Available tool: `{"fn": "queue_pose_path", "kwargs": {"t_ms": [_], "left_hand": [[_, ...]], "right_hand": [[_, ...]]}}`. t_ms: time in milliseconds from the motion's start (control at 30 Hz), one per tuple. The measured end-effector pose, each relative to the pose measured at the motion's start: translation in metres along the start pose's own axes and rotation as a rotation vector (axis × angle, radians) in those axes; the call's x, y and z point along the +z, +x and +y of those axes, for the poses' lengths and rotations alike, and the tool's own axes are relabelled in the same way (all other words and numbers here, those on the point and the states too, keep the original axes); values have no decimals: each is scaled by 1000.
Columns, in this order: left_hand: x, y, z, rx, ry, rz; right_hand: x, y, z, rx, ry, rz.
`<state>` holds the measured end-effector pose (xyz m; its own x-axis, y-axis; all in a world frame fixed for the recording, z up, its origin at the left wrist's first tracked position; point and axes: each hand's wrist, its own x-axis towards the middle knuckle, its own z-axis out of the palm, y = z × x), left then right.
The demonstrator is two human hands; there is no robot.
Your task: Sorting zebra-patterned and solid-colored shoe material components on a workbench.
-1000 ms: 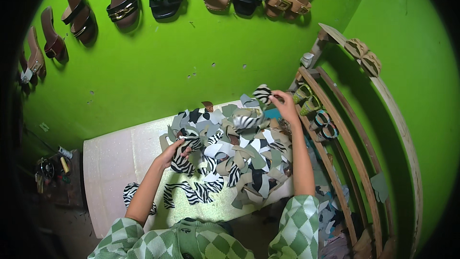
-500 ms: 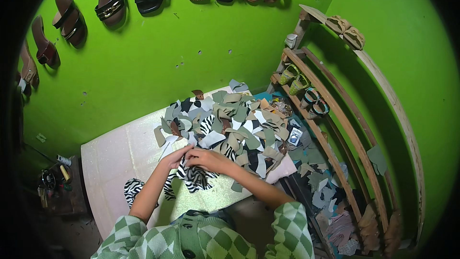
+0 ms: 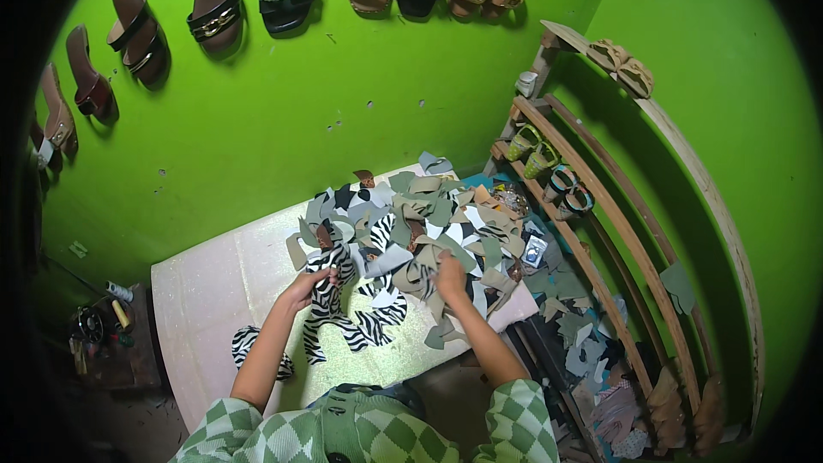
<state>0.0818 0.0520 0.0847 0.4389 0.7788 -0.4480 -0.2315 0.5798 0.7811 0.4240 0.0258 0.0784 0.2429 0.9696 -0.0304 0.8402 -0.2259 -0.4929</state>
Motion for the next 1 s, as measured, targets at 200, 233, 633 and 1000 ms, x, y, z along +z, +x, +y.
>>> {"fn": "queue_pose_path", "kwargs": {"t_ms": [200, 233, 633, 1000], "left_hand": [[-17, -37, 32, 180, -134, 167], [-23, -38, 32, 176, -118, 205], [-50, -62, 20, 37, -122, 245], [-148, -15, 18, -73, 546, 185]], "right_hand": [[-60, 89, 21, 47, -120, 148], [-75, 117, 40, 96, 16, -83], [13, 206, 31, 251, -12, 236], [-28, 213, 74, 106, 389, 423]]}}
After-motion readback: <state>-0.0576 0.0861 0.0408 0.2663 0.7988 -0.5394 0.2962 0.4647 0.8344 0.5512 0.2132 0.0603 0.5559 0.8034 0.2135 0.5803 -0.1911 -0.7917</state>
